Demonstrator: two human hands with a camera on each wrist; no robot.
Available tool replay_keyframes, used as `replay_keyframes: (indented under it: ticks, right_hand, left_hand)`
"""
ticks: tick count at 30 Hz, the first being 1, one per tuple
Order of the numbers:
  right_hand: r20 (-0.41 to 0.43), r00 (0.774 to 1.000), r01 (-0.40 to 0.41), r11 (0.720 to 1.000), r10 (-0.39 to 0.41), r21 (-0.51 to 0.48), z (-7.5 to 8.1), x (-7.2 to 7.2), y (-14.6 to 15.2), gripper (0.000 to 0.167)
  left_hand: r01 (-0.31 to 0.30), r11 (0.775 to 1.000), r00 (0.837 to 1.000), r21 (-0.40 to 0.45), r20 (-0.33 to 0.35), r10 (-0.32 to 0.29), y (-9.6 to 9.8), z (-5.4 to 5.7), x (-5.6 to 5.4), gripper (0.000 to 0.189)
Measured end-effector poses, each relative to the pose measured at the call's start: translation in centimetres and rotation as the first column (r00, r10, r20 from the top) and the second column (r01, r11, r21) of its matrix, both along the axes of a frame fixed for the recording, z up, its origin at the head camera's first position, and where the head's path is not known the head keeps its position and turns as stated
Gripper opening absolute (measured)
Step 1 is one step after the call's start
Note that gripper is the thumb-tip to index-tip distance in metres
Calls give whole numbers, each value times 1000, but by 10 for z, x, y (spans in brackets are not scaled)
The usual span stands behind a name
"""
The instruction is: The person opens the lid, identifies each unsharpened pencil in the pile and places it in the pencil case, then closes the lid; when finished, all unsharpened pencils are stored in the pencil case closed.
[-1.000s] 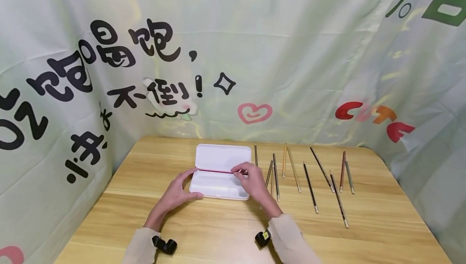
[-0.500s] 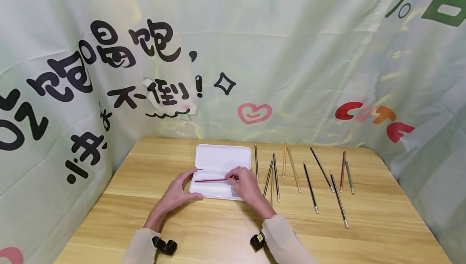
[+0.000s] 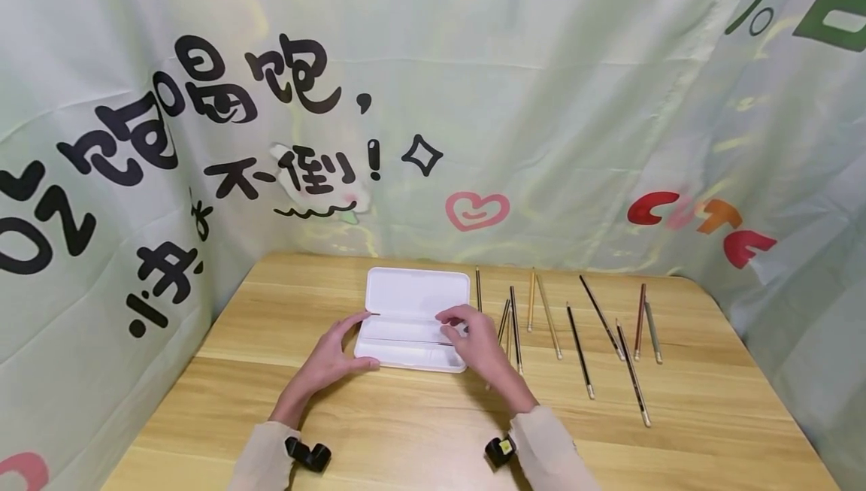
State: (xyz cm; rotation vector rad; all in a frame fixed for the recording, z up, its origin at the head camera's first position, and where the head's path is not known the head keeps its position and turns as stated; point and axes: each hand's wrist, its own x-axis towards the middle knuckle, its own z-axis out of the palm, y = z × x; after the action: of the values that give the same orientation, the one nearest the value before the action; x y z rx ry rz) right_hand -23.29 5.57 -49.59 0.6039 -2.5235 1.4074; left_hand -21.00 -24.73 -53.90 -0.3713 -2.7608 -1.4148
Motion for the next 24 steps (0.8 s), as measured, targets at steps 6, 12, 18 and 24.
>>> replay_keyframes:
  ticks: [6, 12, 18, 24]
  right_hand:
    - [1, 1000, 19, 999, -19, -46, 17, 6, 30, 23]
    - [-34, 998, 48, 997, -51, -61, 32, 14, 59, 27]
    - [-96, 988, 112, 992, -117, -56, 43, 21, 91, 29]
    - [-176, 963, 202, 979, -206, -39, 54, 27, 128, 28]
  left_hand:
    - [3, 1000, 1000, 4, -1, -3, -1, 1, 0, 93]
    - [-1, 1000, 1000, 0, -4, 1, -2, 1, 0, 93]
    - [-3, 1000, 1000, 2, -17, 3, -2, 0, 0, 93]
    - [3, 1000, 1000, -2, -18, -3, -1, -1, -1, 93]
